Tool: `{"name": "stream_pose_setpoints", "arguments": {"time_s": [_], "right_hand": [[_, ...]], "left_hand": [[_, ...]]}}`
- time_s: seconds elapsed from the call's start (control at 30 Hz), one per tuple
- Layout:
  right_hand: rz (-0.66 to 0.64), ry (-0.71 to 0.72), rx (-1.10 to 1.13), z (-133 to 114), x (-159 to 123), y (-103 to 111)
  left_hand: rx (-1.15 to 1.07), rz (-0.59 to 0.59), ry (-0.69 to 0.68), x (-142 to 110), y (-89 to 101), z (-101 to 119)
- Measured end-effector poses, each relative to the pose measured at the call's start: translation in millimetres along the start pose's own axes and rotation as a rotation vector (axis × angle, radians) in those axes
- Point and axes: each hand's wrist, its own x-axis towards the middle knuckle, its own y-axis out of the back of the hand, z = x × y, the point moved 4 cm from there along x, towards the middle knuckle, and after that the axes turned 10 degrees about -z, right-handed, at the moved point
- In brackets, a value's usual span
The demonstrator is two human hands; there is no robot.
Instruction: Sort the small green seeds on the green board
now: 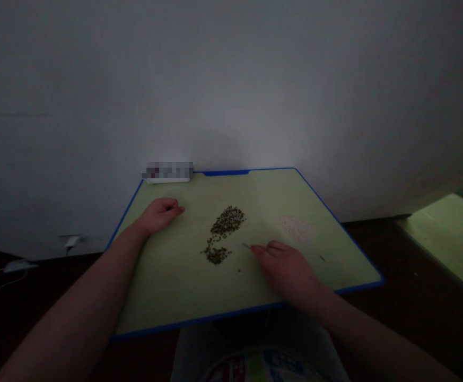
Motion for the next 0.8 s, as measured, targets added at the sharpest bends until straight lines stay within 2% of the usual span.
{"name": "stream_pose_setpoints", "arguments": {"time_s": [0.23, 0.5, 0.63, 0.8], "right_hand": [[-0.061, -0.194, -0.082, 24.1, 19.1, -1.9], [0.017, -0.31, -0.087, 58.6, 14.6, 2.1], [0.103, -0.247, -0.017, 56.2, 8.2, 7.7], [0.131, -0.009, 0.226, 35.4, 10.4, 13.3]], "left_hand": [[0.028, 0.006, -0.013, 0.6, 1.3, 0.8], [0.001, -0.001, -0.01, 0.6, 0.3, -0.6], [-0.014, 0.004, -0.018, 0.5, -0.5, -0.6], [-0.018, 0.001, -0.016, 0.7, -0.7, -0.5]]}}
